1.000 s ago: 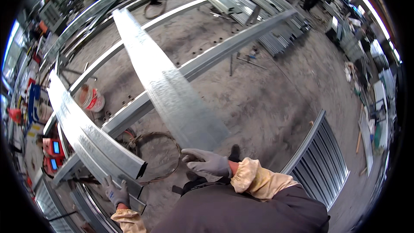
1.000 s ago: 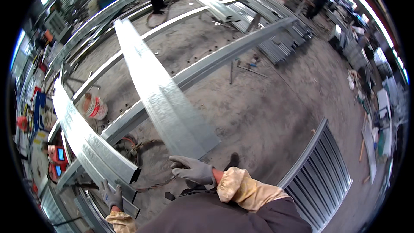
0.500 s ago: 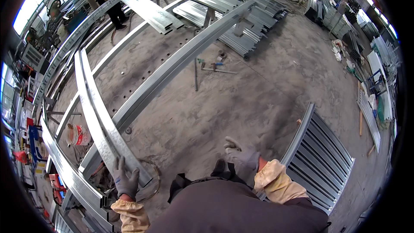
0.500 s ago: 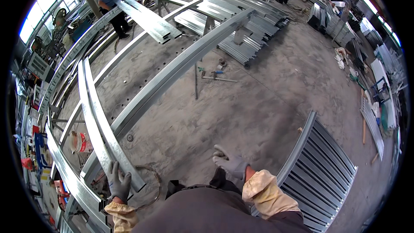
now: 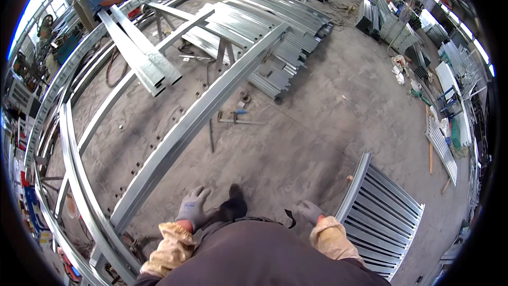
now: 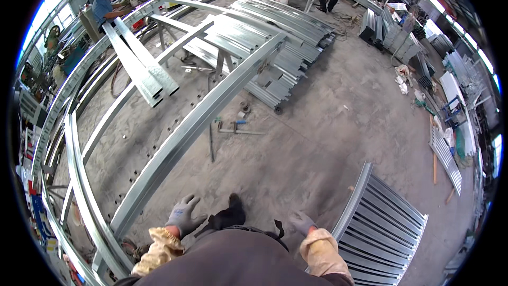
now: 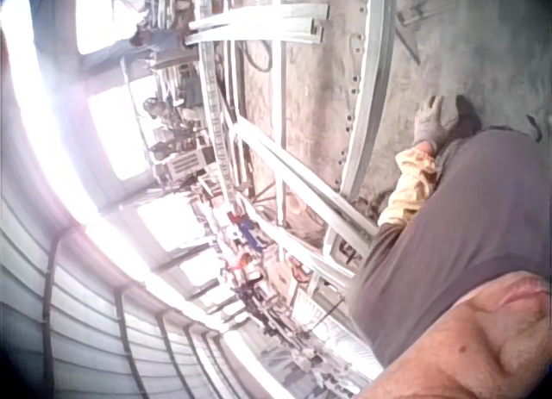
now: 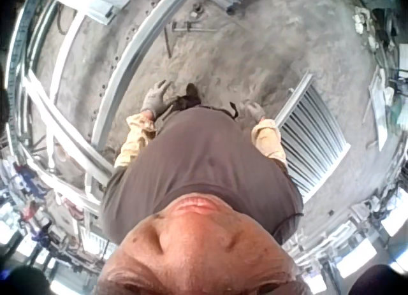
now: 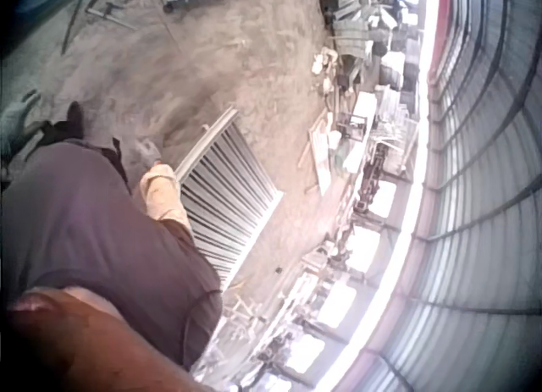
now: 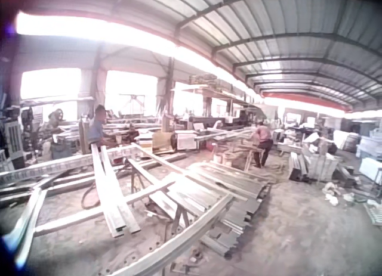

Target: The person repeatedly picks up long metal bars and places them into slots on a large metal frame structure. They align each bar and secure it in place, working systematically across the frame.

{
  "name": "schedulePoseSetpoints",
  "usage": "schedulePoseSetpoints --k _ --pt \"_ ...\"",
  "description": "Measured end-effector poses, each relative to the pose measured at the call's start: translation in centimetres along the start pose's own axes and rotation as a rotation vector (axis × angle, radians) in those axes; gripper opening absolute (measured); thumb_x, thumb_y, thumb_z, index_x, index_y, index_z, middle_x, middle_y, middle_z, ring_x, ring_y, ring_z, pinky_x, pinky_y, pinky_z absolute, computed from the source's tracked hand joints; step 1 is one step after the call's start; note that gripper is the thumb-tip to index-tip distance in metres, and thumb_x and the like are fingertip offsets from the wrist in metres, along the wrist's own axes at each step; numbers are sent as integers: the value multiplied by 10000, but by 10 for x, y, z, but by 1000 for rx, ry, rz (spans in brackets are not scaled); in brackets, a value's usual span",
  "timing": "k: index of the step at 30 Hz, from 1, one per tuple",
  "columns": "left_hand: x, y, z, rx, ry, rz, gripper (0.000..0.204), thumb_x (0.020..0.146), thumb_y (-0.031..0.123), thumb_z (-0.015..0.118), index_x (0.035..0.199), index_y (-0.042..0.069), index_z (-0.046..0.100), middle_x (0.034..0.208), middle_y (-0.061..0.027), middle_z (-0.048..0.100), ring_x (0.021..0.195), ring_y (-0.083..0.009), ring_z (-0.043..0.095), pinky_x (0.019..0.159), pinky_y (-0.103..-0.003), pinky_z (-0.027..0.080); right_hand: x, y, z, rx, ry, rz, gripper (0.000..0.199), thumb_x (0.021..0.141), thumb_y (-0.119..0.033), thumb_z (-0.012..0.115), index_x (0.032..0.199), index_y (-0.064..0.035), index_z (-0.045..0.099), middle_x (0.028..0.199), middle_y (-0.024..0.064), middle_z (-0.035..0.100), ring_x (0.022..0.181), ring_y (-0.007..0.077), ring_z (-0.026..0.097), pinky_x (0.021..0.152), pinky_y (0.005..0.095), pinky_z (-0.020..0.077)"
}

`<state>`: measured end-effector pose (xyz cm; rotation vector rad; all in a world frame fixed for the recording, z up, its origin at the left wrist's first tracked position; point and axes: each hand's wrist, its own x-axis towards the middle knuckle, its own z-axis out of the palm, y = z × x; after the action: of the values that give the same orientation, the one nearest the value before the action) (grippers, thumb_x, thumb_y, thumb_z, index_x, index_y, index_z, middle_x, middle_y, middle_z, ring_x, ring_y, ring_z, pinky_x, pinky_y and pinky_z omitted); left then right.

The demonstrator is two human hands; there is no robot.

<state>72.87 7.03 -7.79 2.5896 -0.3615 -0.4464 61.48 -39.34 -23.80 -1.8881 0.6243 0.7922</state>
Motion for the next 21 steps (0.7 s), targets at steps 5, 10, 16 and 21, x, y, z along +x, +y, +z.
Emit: schedulePoseSetpoints --k 5,10,16,21 --pt "189 53 -42 31 -244 316 669 855 432 735 1409 96 569 1470 -184 529 1305 -394 529 1068 -480 452 52 254 -70 392 507 229 293 998 -356 600 1153 -109 625 955 104 667 769 224 671 635 396 548" --pt "306 113 -46 108 -366 332 659 891 449 702 1434 108 549 1446 -164 544 1280 -386 544 1084 -461 437 55 155 -97 316 414 164 243 992 -252 541 1097 -81 679 1114 203 676 992 376 645 867 447 524" --pt "432 156 -9 102 -443 194 701 913 512 672 1465 106 524 1463 -178 534 1334 -389 507 1111 -463 415 167 109 -215 -530 100 -397 195 938 -171 563 1098 -110 656 1045 227 653 961 375 642 824 439 529" --pt "529 207 -22 -14 -385 163 725 903 528 664 1466 92 524 1468 -192 532 1351 -398 498 1126 -467 405 342 69 -426 -49 228 -137 147 991 -219 561 925 -111 635 897 69 638 819 238 654 662 409 529"
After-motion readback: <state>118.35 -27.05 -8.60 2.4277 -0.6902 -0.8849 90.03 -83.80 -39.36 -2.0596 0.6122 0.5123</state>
